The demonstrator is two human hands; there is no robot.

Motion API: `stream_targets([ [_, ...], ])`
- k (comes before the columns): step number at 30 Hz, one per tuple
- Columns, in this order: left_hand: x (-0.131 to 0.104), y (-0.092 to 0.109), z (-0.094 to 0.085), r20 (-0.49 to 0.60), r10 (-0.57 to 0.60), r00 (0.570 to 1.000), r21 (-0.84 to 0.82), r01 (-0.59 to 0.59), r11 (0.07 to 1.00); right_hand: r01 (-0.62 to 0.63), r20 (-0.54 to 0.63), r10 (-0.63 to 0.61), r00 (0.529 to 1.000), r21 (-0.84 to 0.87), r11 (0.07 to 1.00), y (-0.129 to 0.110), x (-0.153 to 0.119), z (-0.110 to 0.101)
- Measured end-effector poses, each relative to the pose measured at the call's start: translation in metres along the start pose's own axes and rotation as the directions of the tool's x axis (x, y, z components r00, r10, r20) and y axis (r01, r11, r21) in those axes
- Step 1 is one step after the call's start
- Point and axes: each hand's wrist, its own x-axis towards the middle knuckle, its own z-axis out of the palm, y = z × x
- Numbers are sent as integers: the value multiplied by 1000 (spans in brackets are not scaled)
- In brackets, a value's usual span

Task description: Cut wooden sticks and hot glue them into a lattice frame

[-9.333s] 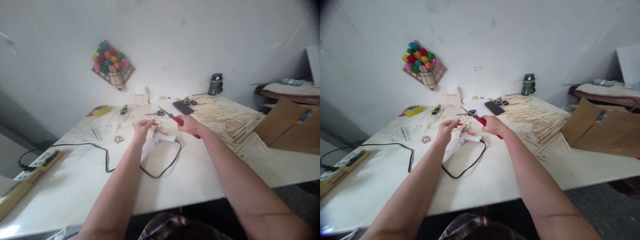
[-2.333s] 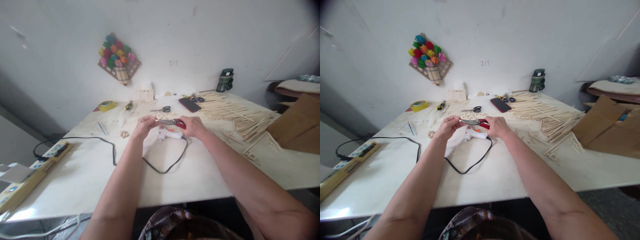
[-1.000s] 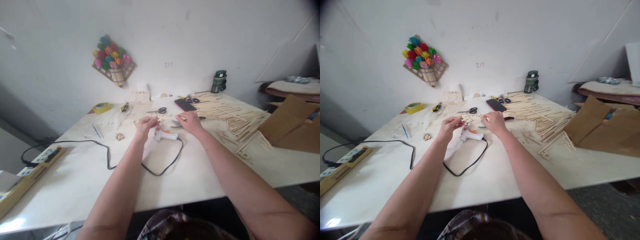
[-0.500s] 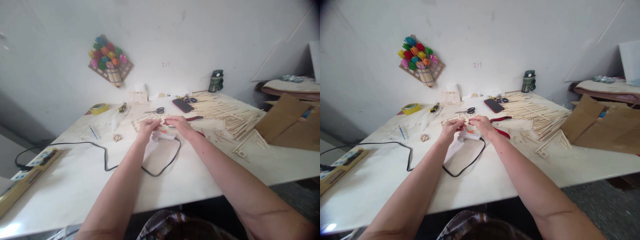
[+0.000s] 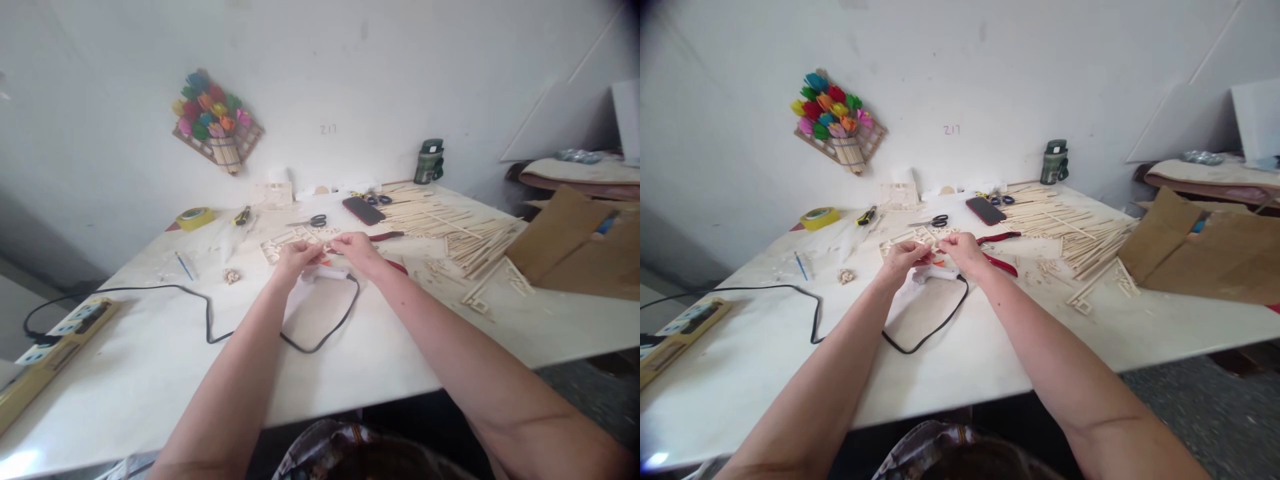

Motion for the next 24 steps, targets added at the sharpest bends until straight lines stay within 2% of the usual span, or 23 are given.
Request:
stream_targets([
  [4,0,2,-4,20,-21,1000,-10,21,1000,5,32,-2,999,-84,996,-3,1,-5],
  [10,0,1,-8,72,123,990,-11,-123,992,50,189,-11,982,-202,978,-6,1,-13],
  [13,1,-1,-8,110,118,987,24,-121,992,80,253,-18,967,-235,969,-7,0,-15],
  [19,1,0,-8,131,88,987,56,-96,994,98,277,-30,960,-235,967,-4,0,-14],
  [24,3,-3,-8,79,98,992,-33,-95,995,86,232,-45,972,-171,982,-3,1,-13],
])
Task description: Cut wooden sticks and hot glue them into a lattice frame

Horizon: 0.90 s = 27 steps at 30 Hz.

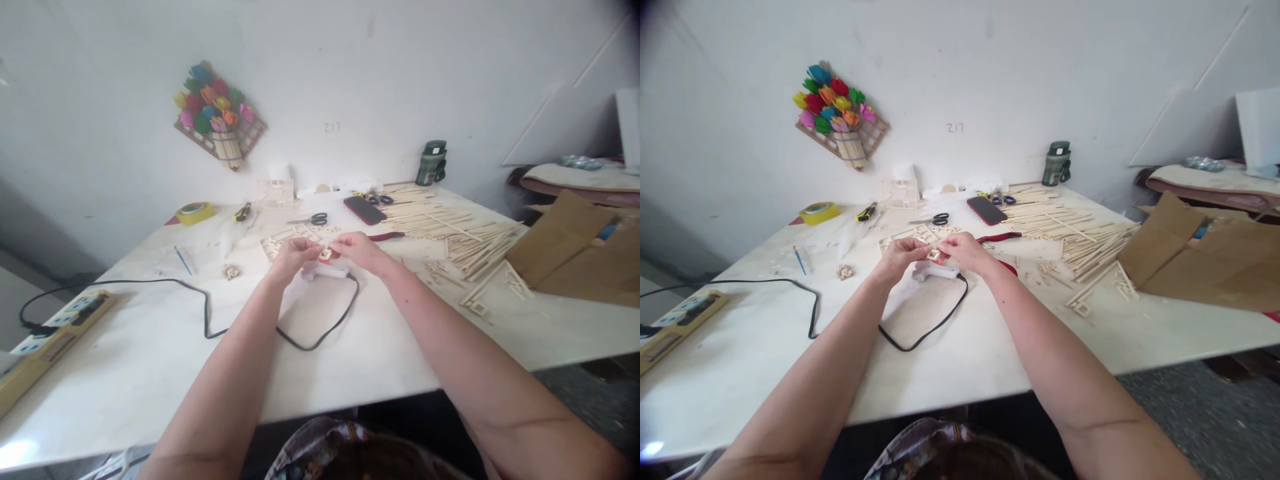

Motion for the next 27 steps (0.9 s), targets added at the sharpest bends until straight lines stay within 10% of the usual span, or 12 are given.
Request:
stream_targets([
  [11,3,-5,5,-126,28,992,-55,-35,998,-20,-60,28,998,126,992,8,2,7],
  [27,-3,4,3,-7,-34,999,135,35,990,-34,-93,41,995,79,996,0,-1,6],
])
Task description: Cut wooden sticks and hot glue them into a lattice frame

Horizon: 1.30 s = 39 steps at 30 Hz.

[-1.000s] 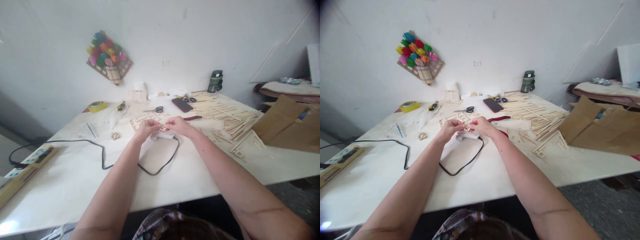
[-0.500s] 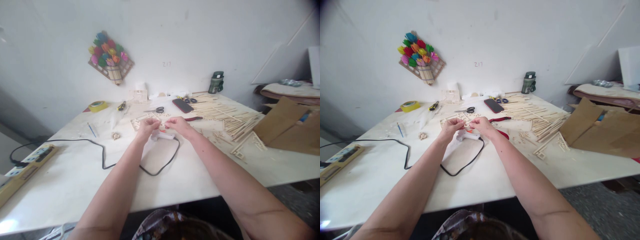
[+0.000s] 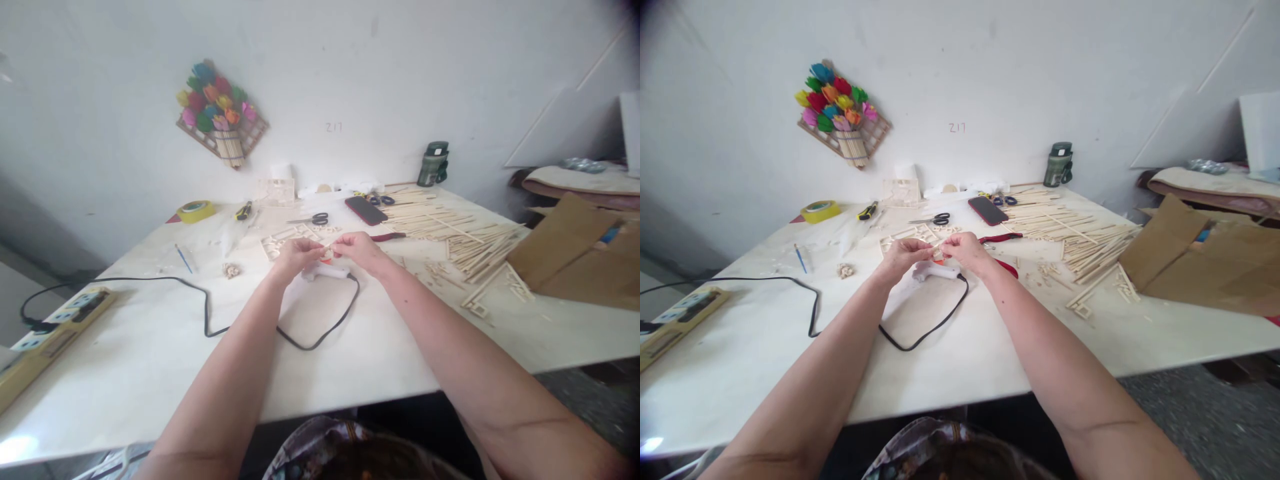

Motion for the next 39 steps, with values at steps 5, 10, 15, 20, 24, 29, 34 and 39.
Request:
stream_targets([
  [5,3,-4,-1,-41,13,999,-14,-13,1000,22,-2,-22,1000,-61,998,1,1,2],
  [10,8,-10,-10,-268,62,961,-148,-105,983,81,4,-92,996,-514,854,-1,-3,3],
  [15,12,-16,-20,-484,10,875,-194,-118,974,194,195,-62,979,-792,578,-6,-11,11],
  [20,13,-21,-22,-550,16,835,-160,-124,979,236,257,-18,966,-851,470,-4,-16,30],
  [24,13,-22,-23,-568,24,822,-153,-134,979,191,213,0,977,-876,443,0,-16,39],
  [29,13,-20,-24,-553,31,833,-167,-147,975,68,59,-32,998,-869,491,3,-7,19],
  [34,11,-19,-20,-436,-4,900,-200,-92,975,-65,-150,-16,989,-521,851,6,1,-7],
  [39,8,-21,-18,-308,5,951,-213,-74,974,-65,13,64,998,95,993,3,0,-16],
])
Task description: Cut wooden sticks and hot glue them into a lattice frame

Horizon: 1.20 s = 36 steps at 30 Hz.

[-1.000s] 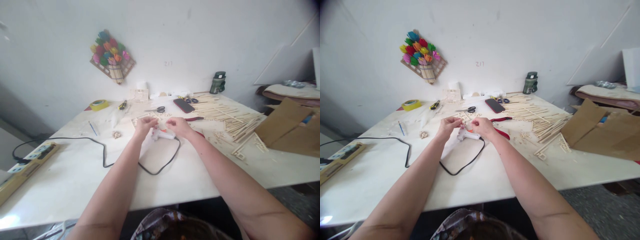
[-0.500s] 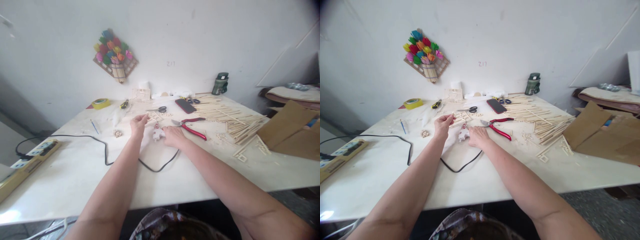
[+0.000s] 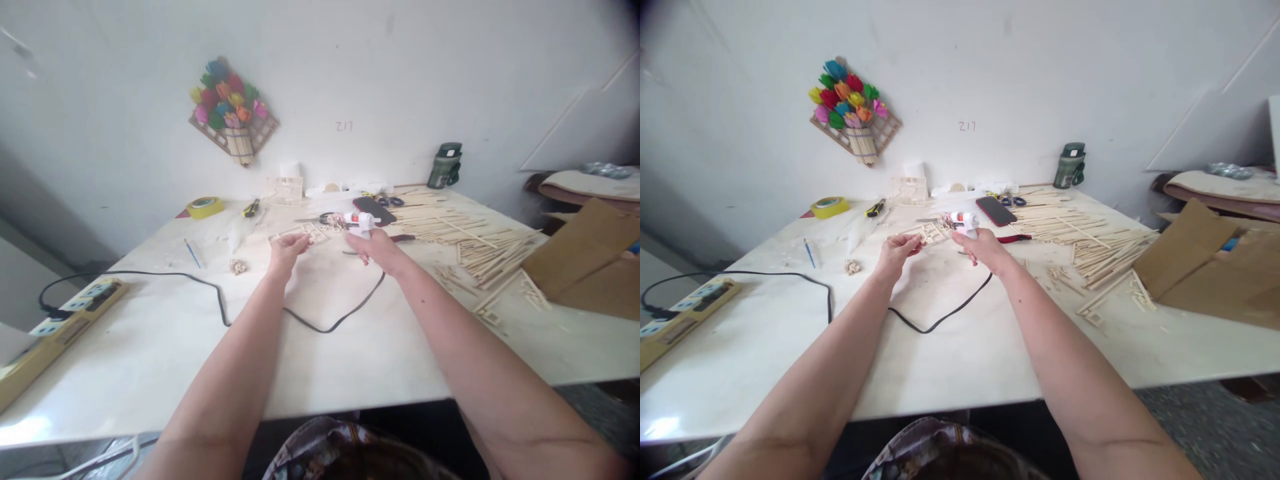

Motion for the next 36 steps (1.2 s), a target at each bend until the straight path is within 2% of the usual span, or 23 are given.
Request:
stream_targets([
  [2,0,-2,-1,22,-10,1000,-14,10,1000,-19,61,12,998,129,991,-1,-1,-2],
  [4,1,-4,-2,29,-15,999,-25,15,1000,-55,113,35,993,183,982,-3,-1,-4],
  [11,1,-4,-2,24,-23,999,-4,23,1000,-72,208,35,978,169,983,-10,-6,-4],
  [16,2,-5,-2,32,-10,999,7,10,1000,-38,202,10,979,135,990,-11,-9,-2],
  [23,3,-5,-1,15,-11,1000,-9,11,1000,-51,179,40,983,55,997,-14,-9,0],
  [36,5,-8,-2,12,23,1000,2,-23,1000,-76,130,69,989,52,996,-7,-4,2],
])
